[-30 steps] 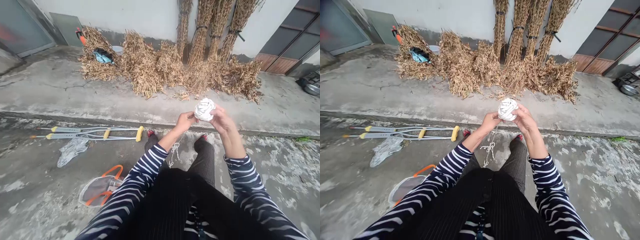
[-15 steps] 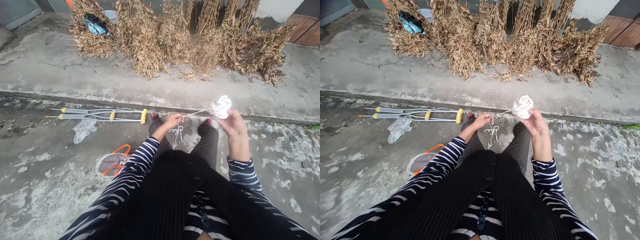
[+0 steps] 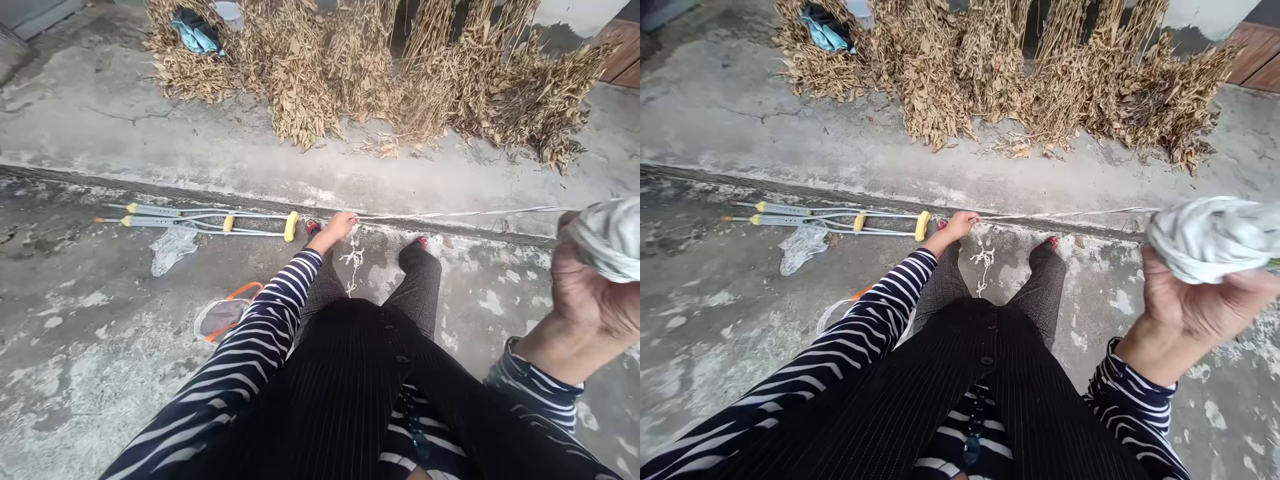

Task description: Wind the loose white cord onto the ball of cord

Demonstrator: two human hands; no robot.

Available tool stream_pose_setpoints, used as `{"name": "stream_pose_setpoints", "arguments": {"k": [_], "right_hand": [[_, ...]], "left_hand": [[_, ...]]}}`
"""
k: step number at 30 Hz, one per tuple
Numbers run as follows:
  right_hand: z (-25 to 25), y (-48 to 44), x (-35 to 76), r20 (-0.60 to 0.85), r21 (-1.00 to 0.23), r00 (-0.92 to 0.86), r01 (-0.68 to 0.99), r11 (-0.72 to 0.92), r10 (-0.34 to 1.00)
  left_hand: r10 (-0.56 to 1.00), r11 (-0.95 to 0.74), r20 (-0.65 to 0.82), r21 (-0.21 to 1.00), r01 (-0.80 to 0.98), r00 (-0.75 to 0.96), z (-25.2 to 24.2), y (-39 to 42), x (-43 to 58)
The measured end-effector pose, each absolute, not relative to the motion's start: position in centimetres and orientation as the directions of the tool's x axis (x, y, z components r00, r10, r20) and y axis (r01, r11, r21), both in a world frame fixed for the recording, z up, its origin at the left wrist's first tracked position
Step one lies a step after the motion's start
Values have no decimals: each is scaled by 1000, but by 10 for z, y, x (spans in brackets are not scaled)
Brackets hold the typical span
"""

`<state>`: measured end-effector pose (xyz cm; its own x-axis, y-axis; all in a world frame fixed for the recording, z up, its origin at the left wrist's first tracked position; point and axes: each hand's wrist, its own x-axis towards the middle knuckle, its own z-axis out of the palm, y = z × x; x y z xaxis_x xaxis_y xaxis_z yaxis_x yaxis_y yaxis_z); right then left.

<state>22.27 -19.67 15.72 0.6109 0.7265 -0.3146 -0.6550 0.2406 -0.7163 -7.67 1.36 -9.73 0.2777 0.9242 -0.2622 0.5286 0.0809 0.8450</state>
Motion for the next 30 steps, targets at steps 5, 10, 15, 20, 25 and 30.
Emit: {"name": "stream_pose_setpoints", "arguments": {"k": [5, 10, 15, 20, 25, 30], "right_hand": [[124, -166, 201, 52, -954, 406, -248, 165, 913], [96, -138, 183, -102, -961, 200, -274, -44, 974], [96, -131, 182, -148, -953, 133, -283, -105, 980], [97, -123, 207, -93, -983, 252, -176, -49, 963], [82, -104, 219, 27, -999, 462, -19, 41, 886], [59, -78, 217, 373, -877, 494, 463, 126, 786]], "left_hand": [[876, -65, -29, 982, 176, 481, -40, -8, -22], [771, -92, 188, 978, -186, 609, -3, -45, 27], [798, 9, 77, 990, -140, 597, -15, -55, 36], [770, 22, -24, 1000, 12, 637, -30, -58, -4], [721, 93, -128, 992, 88, 681, -41, -60, -42], [593, 145, -194, 980, 133, 782, -30, -70, -63]]}}
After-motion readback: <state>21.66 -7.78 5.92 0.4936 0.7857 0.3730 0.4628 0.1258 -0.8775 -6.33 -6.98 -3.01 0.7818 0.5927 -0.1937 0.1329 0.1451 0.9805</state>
